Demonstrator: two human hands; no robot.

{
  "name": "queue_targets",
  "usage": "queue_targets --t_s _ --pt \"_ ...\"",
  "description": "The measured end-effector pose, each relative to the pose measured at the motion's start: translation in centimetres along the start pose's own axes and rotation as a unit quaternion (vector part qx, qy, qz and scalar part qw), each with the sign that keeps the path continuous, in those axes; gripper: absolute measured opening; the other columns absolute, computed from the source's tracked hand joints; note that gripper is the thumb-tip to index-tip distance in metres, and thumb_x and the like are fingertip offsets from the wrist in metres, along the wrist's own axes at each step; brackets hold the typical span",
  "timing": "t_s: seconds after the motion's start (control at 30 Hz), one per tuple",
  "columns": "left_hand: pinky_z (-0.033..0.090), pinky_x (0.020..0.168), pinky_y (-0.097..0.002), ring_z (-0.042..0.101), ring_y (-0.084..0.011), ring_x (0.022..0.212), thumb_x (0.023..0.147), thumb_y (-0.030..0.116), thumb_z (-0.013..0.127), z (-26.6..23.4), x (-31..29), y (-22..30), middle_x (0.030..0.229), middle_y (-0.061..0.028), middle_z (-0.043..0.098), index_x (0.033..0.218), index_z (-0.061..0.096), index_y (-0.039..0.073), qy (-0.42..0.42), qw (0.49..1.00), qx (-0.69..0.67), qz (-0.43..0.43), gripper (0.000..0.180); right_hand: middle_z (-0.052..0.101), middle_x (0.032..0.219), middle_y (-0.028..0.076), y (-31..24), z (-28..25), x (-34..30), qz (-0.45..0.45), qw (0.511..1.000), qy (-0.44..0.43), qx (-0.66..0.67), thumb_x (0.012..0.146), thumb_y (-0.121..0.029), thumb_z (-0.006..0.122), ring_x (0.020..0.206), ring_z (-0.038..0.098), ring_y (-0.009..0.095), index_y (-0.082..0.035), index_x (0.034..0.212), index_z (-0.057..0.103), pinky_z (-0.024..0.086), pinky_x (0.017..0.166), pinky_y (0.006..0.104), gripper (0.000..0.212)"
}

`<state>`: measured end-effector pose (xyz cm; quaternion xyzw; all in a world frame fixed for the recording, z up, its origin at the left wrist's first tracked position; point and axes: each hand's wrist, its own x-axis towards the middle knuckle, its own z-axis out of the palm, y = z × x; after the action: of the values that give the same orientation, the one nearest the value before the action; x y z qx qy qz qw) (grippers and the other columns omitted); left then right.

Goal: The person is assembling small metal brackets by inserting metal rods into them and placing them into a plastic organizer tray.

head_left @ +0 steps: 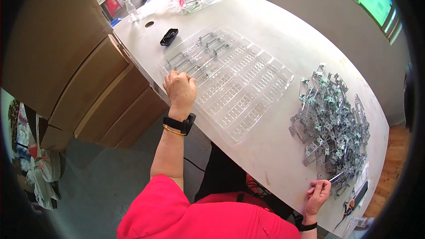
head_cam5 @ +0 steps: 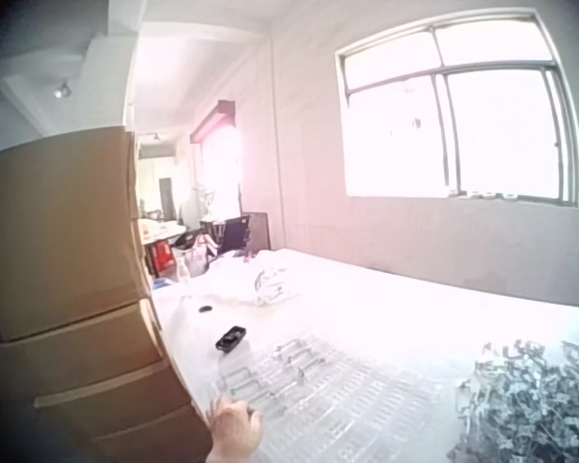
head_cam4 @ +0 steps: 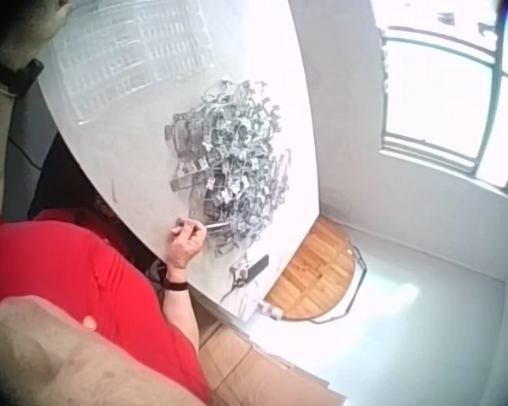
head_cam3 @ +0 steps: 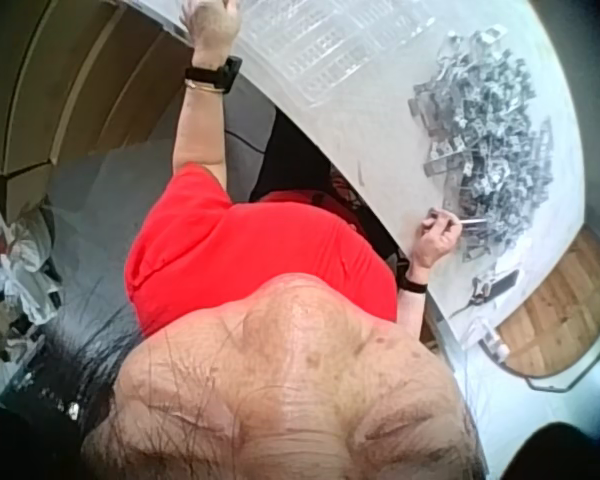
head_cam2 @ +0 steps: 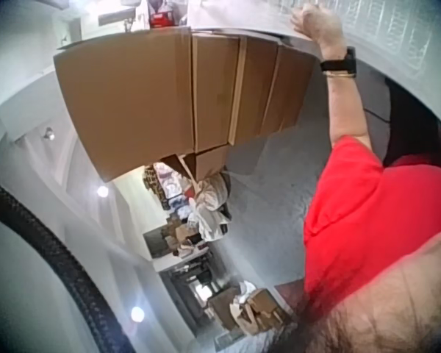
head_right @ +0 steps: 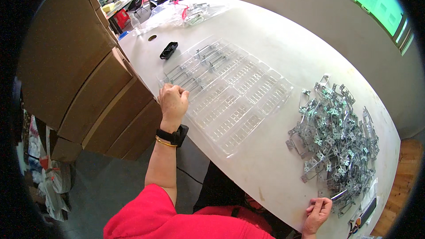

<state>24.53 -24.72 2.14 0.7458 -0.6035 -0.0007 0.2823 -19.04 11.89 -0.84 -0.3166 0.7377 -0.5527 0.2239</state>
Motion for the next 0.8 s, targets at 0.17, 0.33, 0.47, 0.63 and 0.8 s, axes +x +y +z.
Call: queue_targets --t_s 0.17,0.33,0.47,0.63,0.8 --pt "0.044 0.105 -0.0483 0.059 -0.0329 0.12 0.089 0.023 0.08 0.1 0.1 -0.2 0.118 -0.0116 0.067 0.096 0.082 0.009 -0.019 1.0 0.0 -0.006 0.016 0.066 0.089 0.002 0.0 0.0 0.1 0.016 1.0 -0.001 0.01 0.113 -0.022 0.056 0.058 0.049 0.002 -0.01 0.105 0.054 0.035 0.052 0.0175 0.015" --pt "0.043 0.107 -0.049 0.06 -0.0323 0.122 0.093 0.021 0.075 0.8 -0.2 -0.2 0.122 -0.0114 0.068 0.102 0.083 0.01 -0.028 1.0 0.0 0.005 0.016 0.065 0.089 0.003 -0.2 0.1 0.0 0.02 1.0 -0.001 0.02 0.113 -0.021 0.056 0.059 0.049 0.003 -0.009 0.105 0.054 0.037 0.054 0.0175 0.015" --pt "0.043 0.108 -0.0492 0.059 -0.0319 0.123 0.092 0.015 0.072 0.7 -0.6 -0.4 0.124 -0.0115 0.068 0.102 0.083 0.01 0.003 0.999 -0.03 -0.012 0.016 0.064 0.09 0.002 0.0 -0.1 0.0 0.005 1.0 -0.008 0.012 0.113 -0.021 0.056 0.061 0.049 0.003 -0.008 0.104 0.054 0.038 0.056 0.0178 0.016" --pt "0.039 0.113 -0.05 0.057 -0.0323 0.129 0.087 0.009 0.07 -1.1 -1.2 -0.4 0.129 -0.0129 0.068 0.096 0.084 0.012 -0.021 1.0 0.02 0.005 0.018 0.064 0.09 0.002 -0.1 0.0 -0.1 0.001 1.0 -0.006 0.006 0.113 -0.021 0.055 0.061 0.049 0.002 -0.008 0.104 0.054 0.038 0.056 0.0179 0.016" --pt "0.036 0.117 -0.0506 0.054 -0.0339 0.134 0.085 0.008 0.07 -0.5 -1.7 -1.7 0.136 -0.0152 0.066 0.094 0.085 0.015 -0.012 0.999 0.033 0.019 0.019 0.065 0.09 0.002 0.3 0.1 -0.1 -0.01 1.0 -0.013 0.014 0.113 -0.022 0.056 0.06 0.049 0.002 -0.008 0.104 0.054 0.038 0.055 0.0177 0.016"
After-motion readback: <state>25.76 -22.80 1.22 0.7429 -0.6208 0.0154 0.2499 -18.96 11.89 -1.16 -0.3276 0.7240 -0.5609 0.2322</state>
